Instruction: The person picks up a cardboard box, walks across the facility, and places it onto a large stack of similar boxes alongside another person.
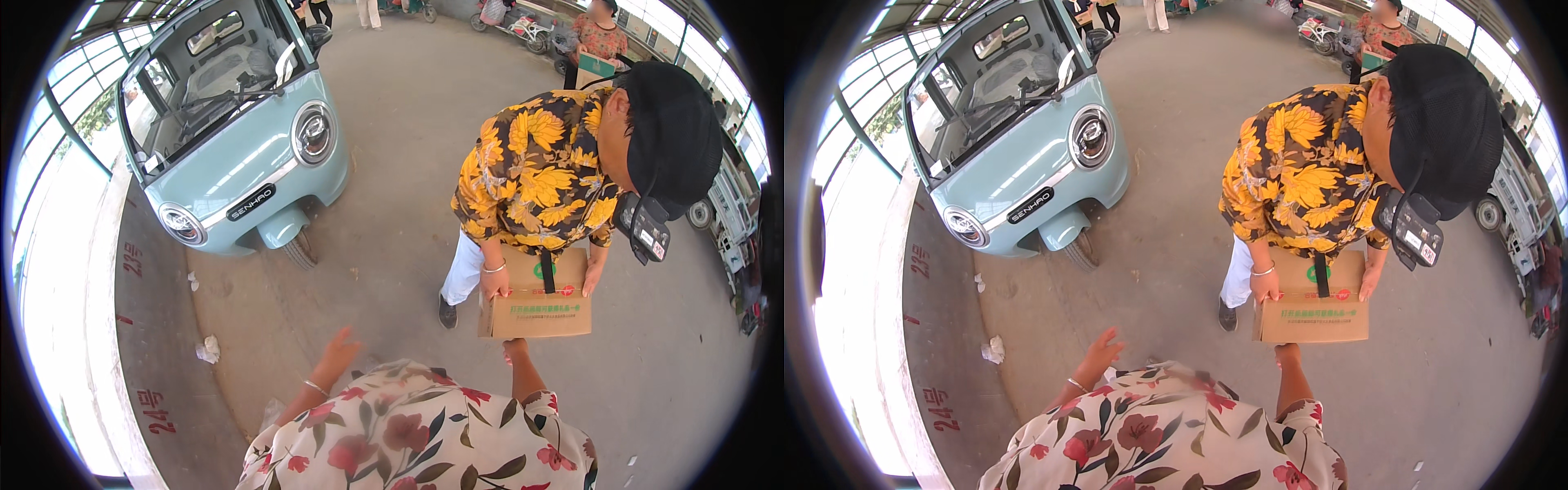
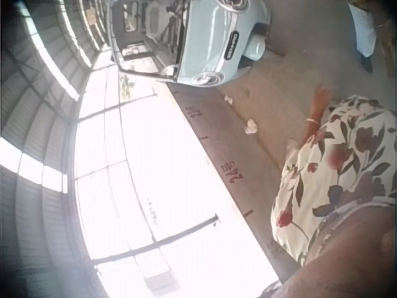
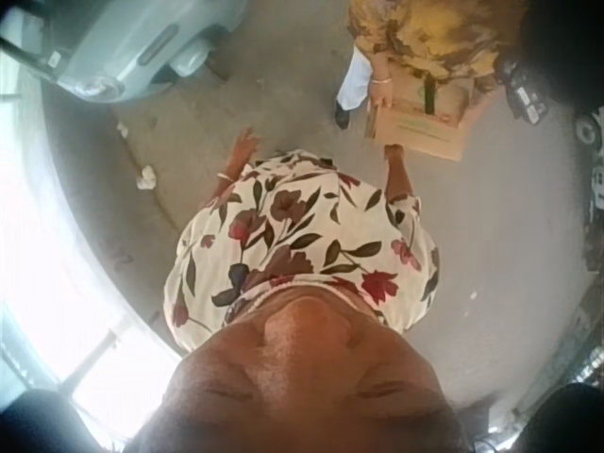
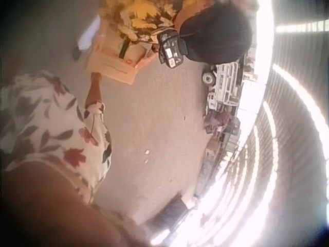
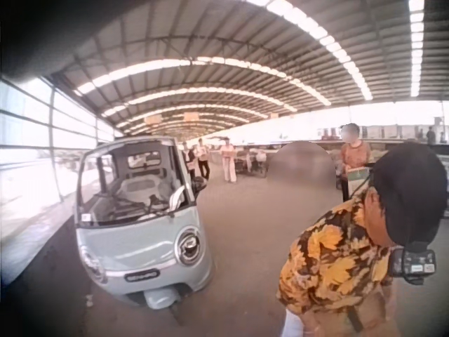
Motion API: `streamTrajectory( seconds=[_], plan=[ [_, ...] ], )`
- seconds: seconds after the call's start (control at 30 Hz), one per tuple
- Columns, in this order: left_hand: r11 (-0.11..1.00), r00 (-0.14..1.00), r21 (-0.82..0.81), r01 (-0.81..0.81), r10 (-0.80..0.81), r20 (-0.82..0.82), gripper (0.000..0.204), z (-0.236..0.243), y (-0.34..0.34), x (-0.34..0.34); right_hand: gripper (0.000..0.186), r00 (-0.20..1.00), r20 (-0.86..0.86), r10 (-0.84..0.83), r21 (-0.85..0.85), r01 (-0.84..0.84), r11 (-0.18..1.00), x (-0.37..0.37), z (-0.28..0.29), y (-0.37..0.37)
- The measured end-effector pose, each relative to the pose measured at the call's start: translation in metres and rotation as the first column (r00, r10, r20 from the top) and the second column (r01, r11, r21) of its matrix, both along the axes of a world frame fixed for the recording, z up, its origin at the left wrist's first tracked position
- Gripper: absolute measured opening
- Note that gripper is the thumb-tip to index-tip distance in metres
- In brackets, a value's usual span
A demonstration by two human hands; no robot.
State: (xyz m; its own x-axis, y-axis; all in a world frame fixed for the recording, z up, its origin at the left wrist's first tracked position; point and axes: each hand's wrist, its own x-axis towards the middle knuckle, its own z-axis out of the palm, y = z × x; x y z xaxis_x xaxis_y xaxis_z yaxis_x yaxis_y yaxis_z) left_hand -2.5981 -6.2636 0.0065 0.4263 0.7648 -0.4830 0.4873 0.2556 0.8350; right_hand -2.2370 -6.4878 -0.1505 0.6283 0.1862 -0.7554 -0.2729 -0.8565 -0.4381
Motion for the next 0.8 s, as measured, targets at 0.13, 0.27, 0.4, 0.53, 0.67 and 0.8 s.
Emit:
streamTrajectory(
  seconds=[0.13, 0.27, 0.4, 0.53, 0.67, 0.8],
  plan=[
    [0.994, 0.997, 0.092, -0.053, 0.058, -0.058, 0.054, -0.034, -0.001, -0.027, 0.004, 0.999, 0.004, -0.041, 0.101, 0.041, 0.994, -0.011, -0.004, 0.014],
    [0.998, 0.995, 0.019, -0.059, 0.060, -0.074, 0.056, -0.031, -0.006, -0.035, 0.006, 1.000, 0.003, 0.007, 0.085, -0.007, 0.996, -0.024, 0.009, 0.018],
    [0.995, 0.996, -0.079, -0.057, 0.052, -0.069, 0.057, -0.033, -0.009, -0.038, 0.009, 0.991, -0.085, 0.099, -0.017, -0.101, 0.995, -0.050, -0.021, 0.005],
    [0.996, 0.997, 0.015, -0.083, 0.083, 0.006, 0.054, -0.056, -0.006, -0.054, 0.019, 0.953, -0.210, 0.220, -0.032, -0.232, 0.972, -0.100, -0.042, -0.022],
    [0.999, 0.998, -0.040, -0.022, 0.025, 0.060, 0.054, -0.062, 0.023, -0.061, 0.021, 0.942, -0.223, 0.250, -0.056, -0.269, 0.962, -0.143, -0.038, -0.030],
    [0.983, 0.978, -0.131, -0.128, 0.147, 0.149, 0.053, -0.043, 0.068, -0.078, 0.021, 0.950, -0.140, 0.278, -0.094, -0.292, 0.952, -0.142, -0.037, 0.006]
  ],
)
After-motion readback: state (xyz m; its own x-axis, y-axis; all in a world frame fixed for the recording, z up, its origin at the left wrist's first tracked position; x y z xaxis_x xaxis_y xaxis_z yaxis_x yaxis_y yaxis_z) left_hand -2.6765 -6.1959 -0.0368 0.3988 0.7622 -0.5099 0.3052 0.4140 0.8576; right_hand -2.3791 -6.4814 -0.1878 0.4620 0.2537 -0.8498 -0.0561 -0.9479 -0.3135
